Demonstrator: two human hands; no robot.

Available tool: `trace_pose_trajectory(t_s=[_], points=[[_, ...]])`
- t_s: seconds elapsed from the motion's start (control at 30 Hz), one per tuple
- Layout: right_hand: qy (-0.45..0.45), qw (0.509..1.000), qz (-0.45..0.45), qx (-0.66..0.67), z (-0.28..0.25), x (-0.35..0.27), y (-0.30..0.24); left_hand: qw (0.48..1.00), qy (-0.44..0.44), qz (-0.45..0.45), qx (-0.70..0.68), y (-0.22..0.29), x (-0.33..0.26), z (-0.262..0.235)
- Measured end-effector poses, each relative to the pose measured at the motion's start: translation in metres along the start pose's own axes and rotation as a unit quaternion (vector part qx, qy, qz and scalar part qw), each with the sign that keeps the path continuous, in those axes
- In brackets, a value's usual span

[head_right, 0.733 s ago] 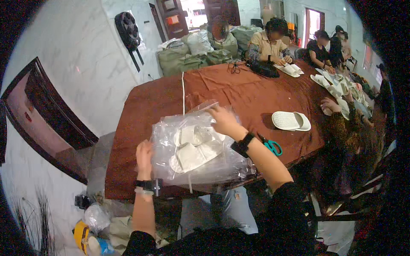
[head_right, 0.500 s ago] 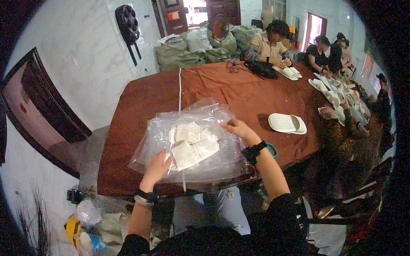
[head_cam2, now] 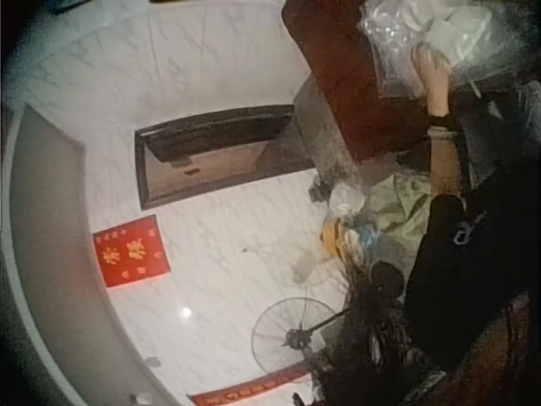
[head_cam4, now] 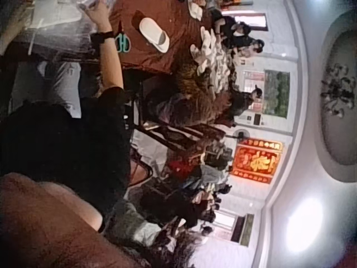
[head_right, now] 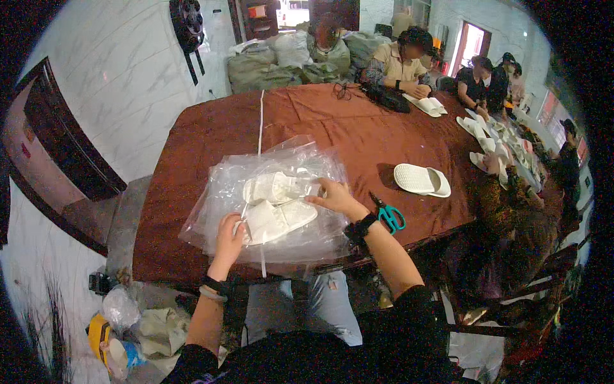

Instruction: Packing slippers into plastic bags and preparing them for shipping.

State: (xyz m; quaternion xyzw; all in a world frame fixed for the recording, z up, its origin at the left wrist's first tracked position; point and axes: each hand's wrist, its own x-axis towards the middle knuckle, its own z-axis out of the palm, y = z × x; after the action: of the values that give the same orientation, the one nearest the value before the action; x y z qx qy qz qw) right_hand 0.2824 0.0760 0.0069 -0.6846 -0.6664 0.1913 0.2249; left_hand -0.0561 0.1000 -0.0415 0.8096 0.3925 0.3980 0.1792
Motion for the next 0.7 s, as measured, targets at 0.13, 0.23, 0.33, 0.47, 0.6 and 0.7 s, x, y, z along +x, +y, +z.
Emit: trace_pose_trajectory(t_s=[0.13,0.23,0.33,0.47,0.6,0.7], points=[[0.105,0.941,-0.123,0.299,-0.026,-0.025,-0.003,0.99,-0.072,-0.11,-0.053,-0.004,-0.004,0.005],[0.104,0.924,-0.197,0.313,-0.048,-0.06,-0.008,0.994,-0.053,-0.08,-0.057,-0.017,-0.011,0.008],[0.04,0.951,-0.138,0.272,-0.048,-0.084,0.006,0.996,-0.065,-0.058,0.006,-0.005,-0.006,0.0],[0.098,0.944,-0.103,0.297,-0.046,-0.067,0.012,0.993,-0.041,-0.02,0.109,0.039,0.001,-0.025],[0.177,0.955,-0.177,0.16,-0.037,-0.009,-0.007,0.981,0.017,-0.043,0.188,0.028,-0.016,-0.03],[0.158,0.976,-0.078,0.124,-0.032,0.018,-0.014,0.978,-0.019,-0.134,0.158,0.01,-0.027,-0.028]])
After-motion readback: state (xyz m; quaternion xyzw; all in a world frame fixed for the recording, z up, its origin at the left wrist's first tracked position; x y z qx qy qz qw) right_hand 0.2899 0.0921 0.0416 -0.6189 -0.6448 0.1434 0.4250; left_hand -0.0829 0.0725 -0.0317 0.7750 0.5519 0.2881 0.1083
